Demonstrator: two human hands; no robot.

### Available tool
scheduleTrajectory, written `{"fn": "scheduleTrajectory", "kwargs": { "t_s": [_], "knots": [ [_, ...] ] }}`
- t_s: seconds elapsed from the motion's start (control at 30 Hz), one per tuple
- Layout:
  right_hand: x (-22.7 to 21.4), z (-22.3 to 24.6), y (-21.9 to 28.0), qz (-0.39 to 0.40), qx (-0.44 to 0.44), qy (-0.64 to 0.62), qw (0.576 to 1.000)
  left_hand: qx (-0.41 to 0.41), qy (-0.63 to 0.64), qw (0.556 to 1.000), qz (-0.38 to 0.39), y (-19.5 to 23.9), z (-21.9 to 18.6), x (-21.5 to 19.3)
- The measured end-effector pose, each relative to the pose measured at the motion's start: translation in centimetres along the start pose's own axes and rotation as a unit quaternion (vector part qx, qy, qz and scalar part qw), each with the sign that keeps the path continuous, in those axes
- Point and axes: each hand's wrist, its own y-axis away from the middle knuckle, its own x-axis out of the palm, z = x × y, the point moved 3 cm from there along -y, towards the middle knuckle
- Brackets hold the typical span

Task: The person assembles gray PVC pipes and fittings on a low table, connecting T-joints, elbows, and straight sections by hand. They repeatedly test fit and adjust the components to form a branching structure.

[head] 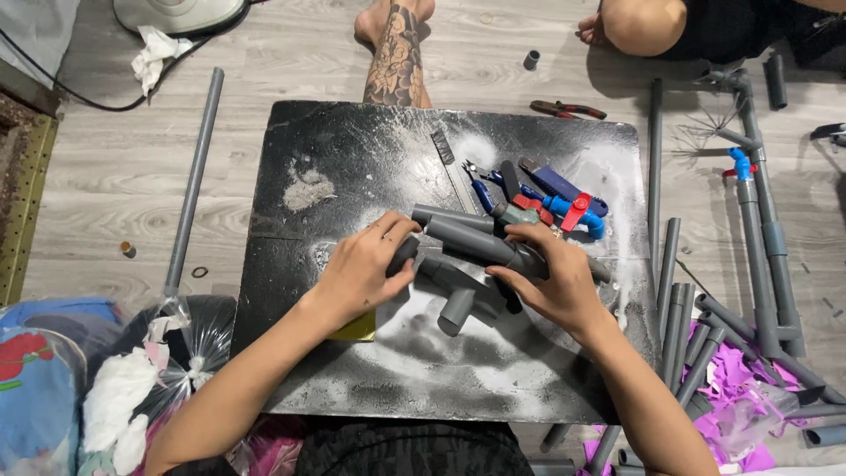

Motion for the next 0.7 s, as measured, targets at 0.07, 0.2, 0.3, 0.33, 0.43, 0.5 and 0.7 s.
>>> {"fn": "scheduleTrajectory", "kwargs": {
  "t_s": [0.07, 0.2, 0.3, 0.33, 0.43, 0.5, 0.7],
  "knots": [
    [0.6, -0.8, 0.5, 0.012, -0.010, 0.013, 1.000, 0.010, -0.013, 0.999, -0.035, 0.0, 0.1, -0.2],
    [1.4, -1.3, 1.2, 0.040, -0.033, 0.039, 0.998, 0.044, 0.049, 0.982, -0.178, 0.1, -0.2, -0.4],
    [1.1, 0.6, 0.6, 0.062, -0.048, -0.016, 0.997, 0.222, -0.082, 0.933, -0.273, -1.2, -4.9, -2.6],
    [1.2, 1.1, 0.5, 0.062, -0.049, -0.015, 0.997, 0.222, -0.083, 0.932, -0.274, -1.1, -5.6, -2.6],
    [1.3, 2.6, 0.0, 0.067, -0.039, -0.036, 0.996, 0.288, -0.209, 0.896, -0.266, -0.9, -7.8, -2.9],
    [1.0, 3.2, -1.3, 0.118, 0.056, -0.050, 0.990, 0.289, -0.276, 0.888, -0.227, -1.9, -8.1, -3.9],
    [2.3, -1.4, -4.6, 0.395, 0.272, 0.018, 0.877, 0.292, -0.376, 0.826, -0.302, -4.7, -7.2, -1.3]
  ]
}}
